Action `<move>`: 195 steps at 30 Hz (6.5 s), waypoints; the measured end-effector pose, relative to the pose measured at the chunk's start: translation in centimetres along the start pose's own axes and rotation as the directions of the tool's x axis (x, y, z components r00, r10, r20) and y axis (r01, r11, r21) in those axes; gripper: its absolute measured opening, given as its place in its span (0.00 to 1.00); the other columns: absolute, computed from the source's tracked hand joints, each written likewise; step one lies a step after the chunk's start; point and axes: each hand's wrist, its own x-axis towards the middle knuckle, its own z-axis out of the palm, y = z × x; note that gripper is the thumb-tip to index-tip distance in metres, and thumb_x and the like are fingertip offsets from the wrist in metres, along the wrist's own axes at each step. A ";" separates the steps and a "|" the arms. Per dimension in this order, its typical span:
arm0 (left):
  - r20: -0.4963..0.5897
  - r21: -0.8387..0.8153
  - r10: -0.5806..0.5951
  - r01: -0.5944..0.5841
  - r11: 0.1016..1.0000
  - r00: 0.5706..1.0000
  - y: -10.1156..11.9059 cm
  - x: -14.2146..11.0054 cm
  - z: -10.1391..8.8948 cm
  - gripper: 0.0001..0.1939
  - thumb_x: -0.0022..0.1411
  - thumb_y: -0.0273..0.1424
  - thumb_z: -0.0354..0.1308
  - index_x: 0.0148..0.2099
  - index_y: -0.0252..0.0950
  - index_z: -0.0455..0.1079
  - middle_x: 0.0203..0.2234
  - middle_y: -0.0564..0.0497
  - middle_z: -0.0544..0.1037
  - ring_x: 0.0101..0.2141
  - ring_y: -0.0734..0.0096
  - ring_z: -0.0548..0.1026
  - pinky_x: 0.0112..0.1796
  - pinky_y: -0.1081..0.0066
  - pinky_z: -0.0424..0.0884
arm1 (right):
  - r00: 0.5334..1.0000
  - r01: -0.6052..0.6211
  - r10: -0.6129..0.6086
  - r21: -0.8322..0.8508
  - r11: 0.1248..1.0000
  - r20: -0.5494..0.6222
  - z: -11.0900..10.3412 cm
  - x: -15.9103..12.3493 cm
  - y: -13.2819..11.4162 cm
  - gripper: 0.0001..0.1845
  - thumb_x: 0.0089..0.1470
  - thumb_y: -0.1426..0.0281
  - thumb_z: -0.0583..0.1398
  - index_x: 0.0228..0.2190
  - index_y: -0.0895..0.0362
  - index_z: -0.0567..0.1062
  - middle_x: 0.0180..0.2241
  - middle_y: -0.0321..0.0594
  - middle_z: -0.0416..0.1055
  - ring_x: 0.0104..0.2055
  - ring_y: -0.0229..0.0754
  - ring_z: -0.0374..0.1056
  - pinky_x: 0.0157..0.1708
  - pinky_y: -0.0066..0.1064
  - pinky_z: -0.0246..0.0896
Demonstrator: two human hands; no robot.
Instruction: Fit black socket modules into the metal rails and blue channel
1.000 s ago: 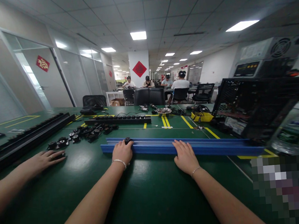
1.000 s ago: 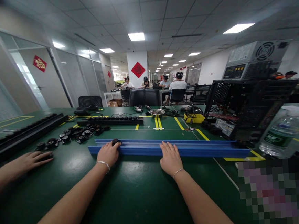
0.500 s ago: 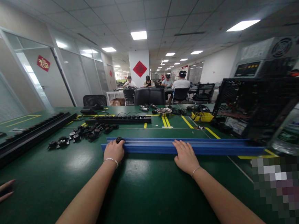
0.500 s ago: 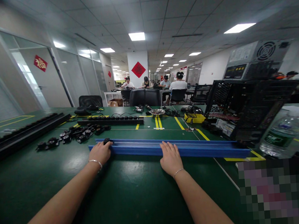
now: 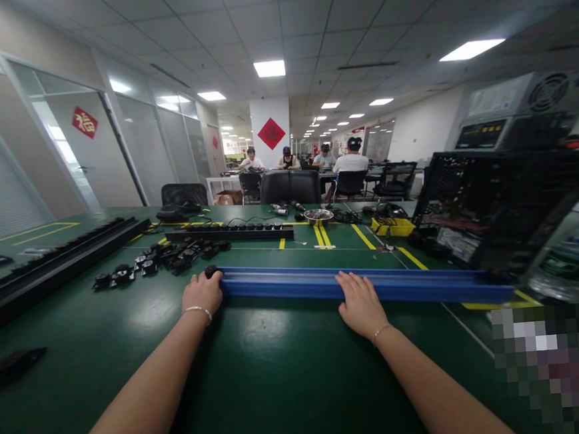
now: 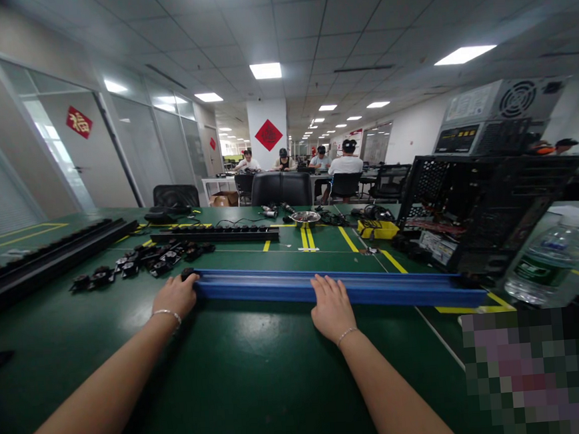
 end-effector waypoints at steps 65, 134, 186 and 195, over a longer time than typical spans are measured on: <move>0.266 -0.235 -0.483 0.542 0.807 0.834 -6.9 4.3 0.8 0.25 0.54 0.45 0.47 0.39 0.29 0.72 0.39 0.37 0.76 0.43 0.49 0.72 0.37 0.64 0.68 | 0.998 0.008 -0.009 -0.007 1.000 -0.066 0.1 0.0 -0.1 0.28 0.47 0.75 0.50 0.52 0.59 0.65 0.54 0.41 0.63 0.57 0.45 0.51 0.59 0.41 0.35; -0.097 -0.241 0.288 -0.303 0.922 0.953 6.2 -5.6 1.6 0.30 0.61 0.38 0.44 0.63 0.34 0.50 0.62 0.43 0.53 0.61 0.57 0.48 0.57 0.54 0.52 | 0.642 -0.766 0.762 -0.122 0.631 -0.089 -5.8 -0.7 21.6 0.31 0.53 0.58 0.44 0.49 0.69 0.64 0.50 0.64 0.59 0.54 0.57 0.55 0.47 0.47 0.51; -0.151 -0.223 0.286 -0.314 0.923 0.946 6.6 -5.5 1.7 0.36 0.55 0.42 0.49 0.63 0.31 0.49 0.61 0.42 0.54 0.61 0.56 0.47 0.57 0.58 0.51 | 0.809 -0.588 0.585 -0.110 0.801 -0.065 -5.6 1.2 13.6 0.18 0.52 0.62 0.48 0.36 0.59 0.70 0.39 0.49 0.68 0.42 0.50 0.66 0.38 0.38 0.58; -0.112 -0.200 0.283 -0.301 0.933 0.952 6.7 -5.6 1.3 0.36 0.56 0.41 0.49 0.63 0.31 0.49 0.62 0.43 0.53 0.61 0.57 0.46 0.57 0.59 0.51 | 0.842 -0.539 0.535 -0.103 0.836 -0.067 -5.2 1.8 9.9 0.15 0.52 0.63 0.48 0.34 0.58 0.70 0.39 0.47 0.68 0.42 0.47 0.66 0.40 0.38 0.58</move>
